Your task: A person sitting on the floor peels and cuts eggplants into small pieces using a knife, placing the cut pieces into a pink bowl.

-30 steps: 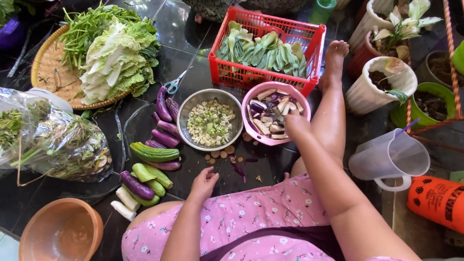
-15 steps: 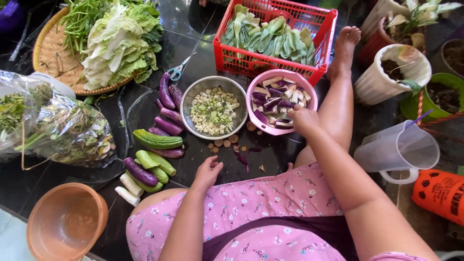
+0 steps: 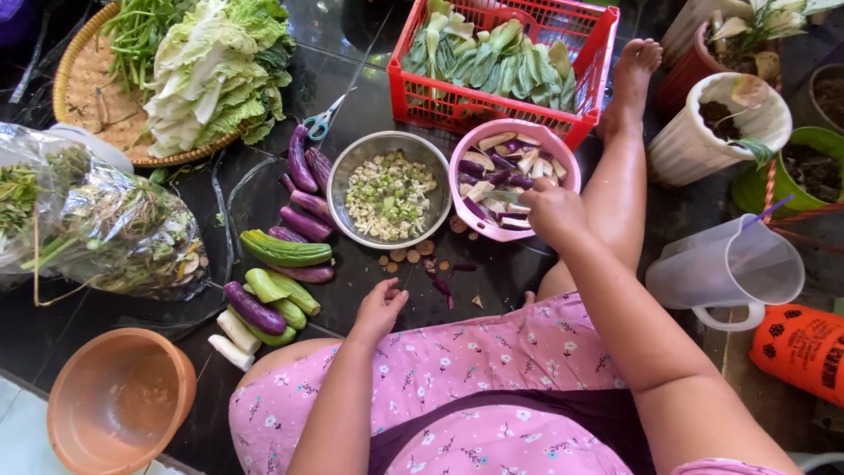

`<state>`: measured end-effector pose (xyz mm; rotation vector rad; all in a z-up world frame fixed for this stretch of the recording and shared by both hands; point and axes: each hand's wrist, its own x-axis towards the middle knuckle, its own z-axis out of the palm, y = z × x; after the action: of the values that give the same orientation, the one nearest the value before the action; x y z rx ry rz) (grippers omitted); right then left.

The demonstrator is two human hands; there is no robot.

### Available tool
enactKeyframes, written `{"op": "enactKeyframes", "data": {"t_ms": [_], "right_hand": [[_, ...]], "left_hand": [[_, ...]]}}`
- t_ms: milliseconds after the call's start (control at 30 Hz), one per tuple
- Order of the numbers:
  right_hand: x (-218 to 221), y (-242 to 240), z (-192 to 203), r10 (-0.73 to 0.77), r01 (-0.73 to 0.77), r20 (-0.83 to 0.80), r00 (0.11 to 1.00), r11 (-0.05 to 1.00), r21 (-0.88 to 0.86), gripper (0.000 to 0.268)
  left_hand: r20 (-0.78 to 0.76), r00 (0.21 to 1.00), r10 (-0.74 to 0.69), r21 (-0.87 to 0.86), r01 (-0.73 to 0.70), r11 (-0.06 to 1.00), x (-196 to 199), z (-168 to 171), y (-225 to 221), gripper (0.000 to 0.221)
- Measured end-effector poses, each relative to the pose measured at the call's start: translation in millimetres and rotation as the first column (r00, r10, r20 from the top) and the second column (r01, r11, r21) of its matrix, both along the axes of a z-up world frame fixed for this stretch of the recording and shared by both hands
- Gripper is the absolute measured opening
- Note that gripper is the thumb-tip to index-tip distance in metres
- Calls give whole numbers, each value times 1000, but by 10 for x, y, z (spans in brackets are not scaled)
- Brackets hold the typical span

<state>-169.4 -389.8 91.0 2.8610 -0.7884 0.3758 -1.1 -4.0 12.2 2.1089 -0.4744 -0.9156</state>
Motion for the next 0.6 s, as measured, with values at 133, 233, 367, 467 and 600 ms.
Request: {"op": "enactKeyframes", "data": {"t_ms": [133,233,367,467,600], "right_hand": [[-151,81,153,-116,114,10,993,989,92,28],[-105,276,129,-125,132,-49,991,975,179,28],[-152,207,-172,-145,178,-122,982,927,329,29],[-356,65,-186,-121,178,-170,978,911,373,30],[-633,-63,203,-182,257,-213,960,875,411,32]], "left_hand": [[-16,1000,-8,35,9,999,19,-11,10,53],[-6,1000,-24,-3,24,1000,8,-75,-26,54],[0,999,-33,-4,33,999,0,-39,-24,55],[-17,1000,-12,-5,12,1000,4,4,10,53],[-3,1000,-30,-15,30,999,-1,-31,-15,54]]}}
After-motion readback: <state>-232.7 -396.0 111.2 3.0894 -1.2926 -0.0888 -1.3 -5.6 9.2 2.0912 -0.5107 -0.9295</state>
